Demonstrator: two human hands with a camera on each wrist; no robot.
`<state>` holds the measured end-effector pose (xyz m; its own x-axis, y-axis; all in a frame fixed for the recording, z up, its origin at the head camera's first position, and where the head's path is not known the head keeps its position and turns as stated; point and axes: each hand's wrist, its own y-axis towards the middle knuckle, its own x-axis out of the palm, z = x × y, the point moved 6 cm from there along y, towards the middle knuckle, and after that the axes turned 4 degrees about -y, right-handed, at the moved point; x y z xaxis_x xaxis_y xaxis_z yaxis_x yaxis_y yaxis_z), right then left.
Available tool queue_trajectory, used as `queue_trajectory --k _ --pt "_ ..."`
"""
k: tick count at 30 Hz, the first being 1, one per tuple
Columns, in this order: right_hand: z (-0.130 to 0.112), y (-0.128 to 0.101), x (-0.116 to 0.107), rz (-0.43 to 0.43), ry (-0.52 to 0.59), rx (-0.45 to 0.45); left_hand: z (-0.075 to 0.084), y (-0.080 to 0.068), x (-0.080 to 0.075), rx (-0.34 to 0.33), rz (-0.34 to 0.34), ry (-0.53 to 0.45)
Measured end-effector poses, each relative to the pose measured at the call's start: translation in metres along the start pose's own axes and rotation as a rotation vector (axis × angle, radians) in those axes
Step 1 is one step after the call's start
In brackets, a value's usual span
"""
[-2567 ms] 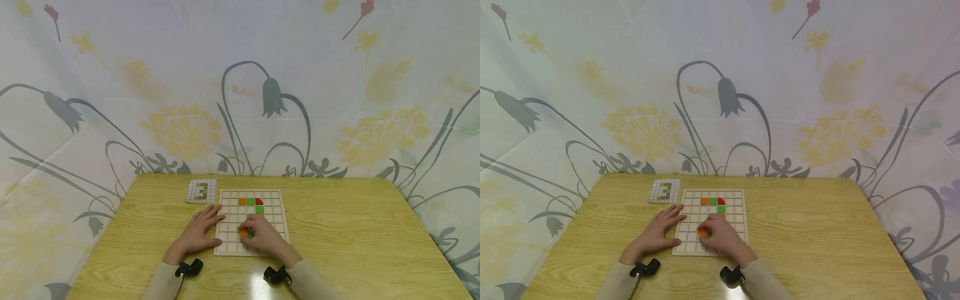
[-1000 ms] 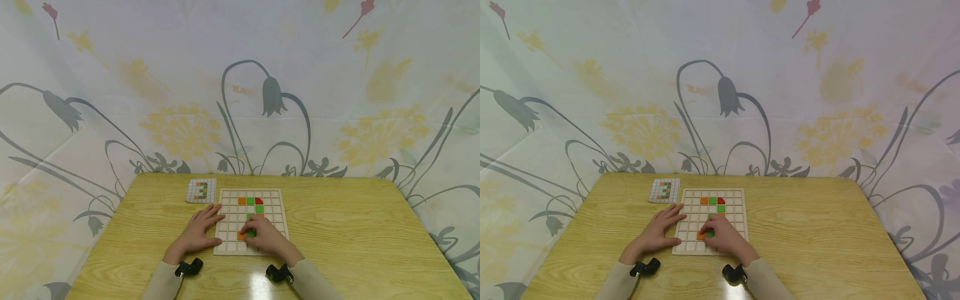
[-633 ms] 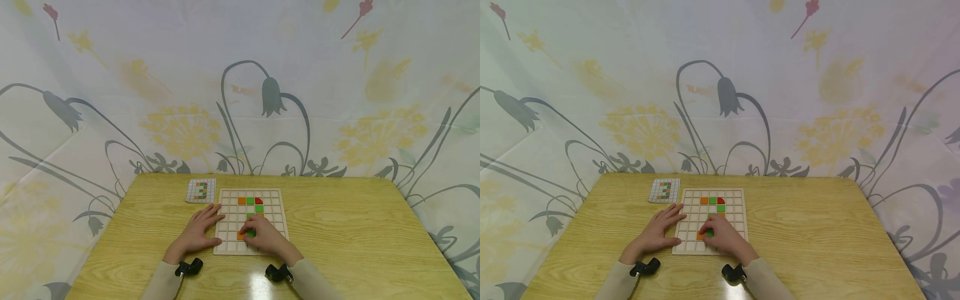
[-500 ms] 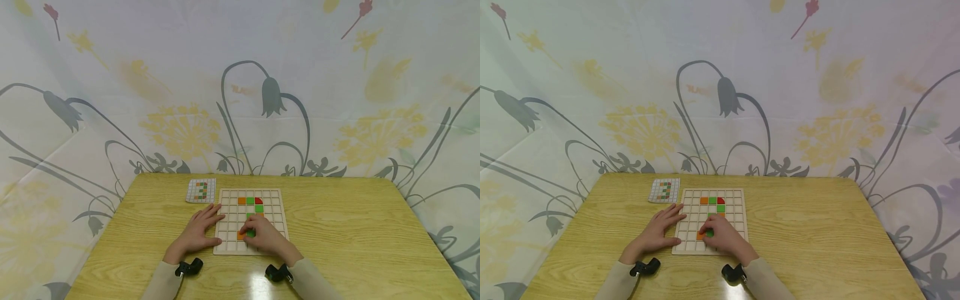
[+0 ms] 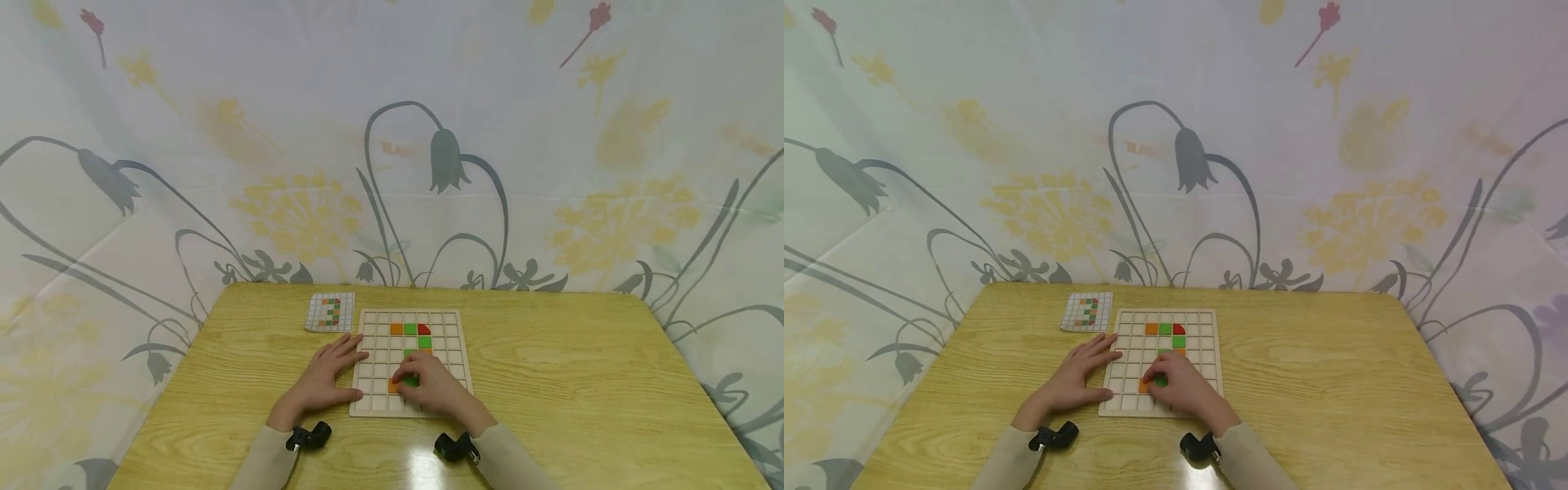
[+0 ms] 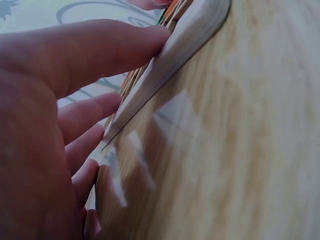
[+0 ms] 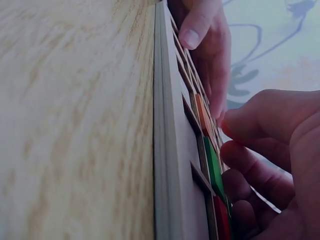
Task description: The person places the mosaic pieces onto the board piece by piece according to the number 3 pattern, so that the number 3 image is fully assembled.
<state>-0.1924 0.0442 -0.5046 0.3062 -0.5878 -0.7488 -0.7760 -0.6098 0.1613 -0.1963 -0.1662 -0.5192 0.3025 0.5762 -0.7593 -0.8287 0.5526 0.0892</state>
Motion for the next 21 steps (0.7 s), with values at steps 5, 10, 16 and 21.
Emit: queue_trajectory --k 5,10,16,21 --pt "-0.002 -0.001 -0.004 0.043 0.027 -0.028 -0.004 -0.002 -0.004 -0.009 0.041 -0.077" --pt "-0.007 -0.005 -0.012 0.1 0.018 -0.077 -0.007 -0.006 -0.01 -0.018 0.151 -0.199" --pt "-0.009 -0.017 -0.026 0.171 -0.021 -0.131 -0.008 -0.007 -0.014 -0.06 0.22 -0.263" --pt "-0.004 -0.028 -0.035 0.183 -0.038 -0.119 -0.005 -0.008 -0.017 -0.064 0.238 -0.219"
